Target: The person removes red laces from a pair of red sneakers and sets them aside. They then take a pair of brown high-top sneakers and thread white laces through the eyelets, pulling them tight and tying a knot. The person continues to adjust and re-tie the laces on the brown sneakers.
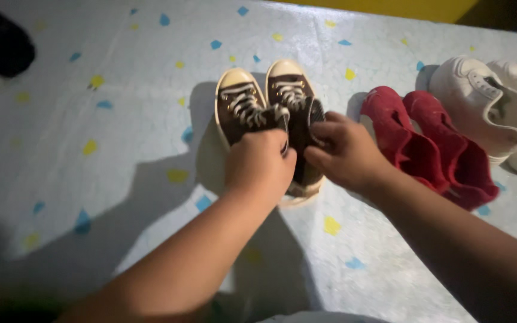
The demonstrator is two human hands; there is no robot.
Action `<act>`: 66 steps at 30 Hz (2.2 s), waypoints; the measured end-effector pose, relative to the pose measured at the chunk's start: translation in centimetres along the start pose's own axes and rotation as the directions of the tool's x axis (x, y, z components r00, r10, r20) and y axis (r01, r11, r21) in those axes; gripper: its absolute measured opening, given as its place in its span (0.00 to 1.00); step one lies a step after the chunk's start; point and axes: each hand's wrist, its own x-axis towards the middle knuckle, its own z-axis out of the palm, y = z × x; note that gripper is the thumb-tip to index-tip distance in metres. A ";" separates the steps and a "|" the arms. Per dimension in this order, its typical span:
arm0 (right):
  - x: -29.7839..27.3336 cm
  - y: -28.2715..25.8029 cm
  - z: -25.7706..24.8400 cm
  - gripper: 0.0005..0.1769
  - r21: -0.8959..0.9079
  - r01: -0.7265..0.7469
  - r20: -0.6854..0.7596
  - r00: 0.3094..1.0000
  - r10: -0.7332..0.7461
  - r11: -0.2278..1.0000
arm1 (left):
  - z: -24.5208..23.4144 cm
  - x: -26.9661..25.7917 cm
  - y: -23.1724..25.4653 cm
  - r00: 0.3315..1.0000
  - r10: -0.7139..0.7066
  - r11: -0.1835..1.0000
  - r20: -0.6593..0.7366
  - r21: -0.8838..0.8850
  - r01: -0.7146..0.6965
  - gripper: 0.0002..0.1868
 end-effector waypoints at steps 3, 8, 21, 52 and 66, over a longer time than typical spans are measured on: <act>-4.2 0.5 -1.6 0.12 0.007 0.112 0.083 0.990 -0.112 0.994 | 0.8 -5.4 2.5 0.998 -0.032 0.999 -0.045 -0.016 0.031 0.10; -11.3 2.2 -4.6 0.10 0.125 0.225 0.193 0.950 -0.246 0.966 | 4.1 -13.2 7.5 0.984 -0.112 0.994 -0.137 -0.001 0.113 0.10; -24.9 5.0 -11.3 0.10 0.139 0.210 0.221 0.946 -0.237 0.968 | 9.8 -22.6 16.7 0.999 -0.034 0.987 -0.034 0.158 0.039 0.11; -37.8 22.0 -35.6 0.06 0.417 0.190 -0.434 0.901 0.011 0.889 | 23.1 -20.1 45.4 0.950 0.291 0.941 -0.113 0.213 -0.263 0.09; -39.6 32.7 -35.9 0.10 0.100 -0.113 -0.249 0.959 0.135 0.989 | 37.1 -19.5 42.2 0.859 0.493 0.853 0.138 0.122 -0.508 0.15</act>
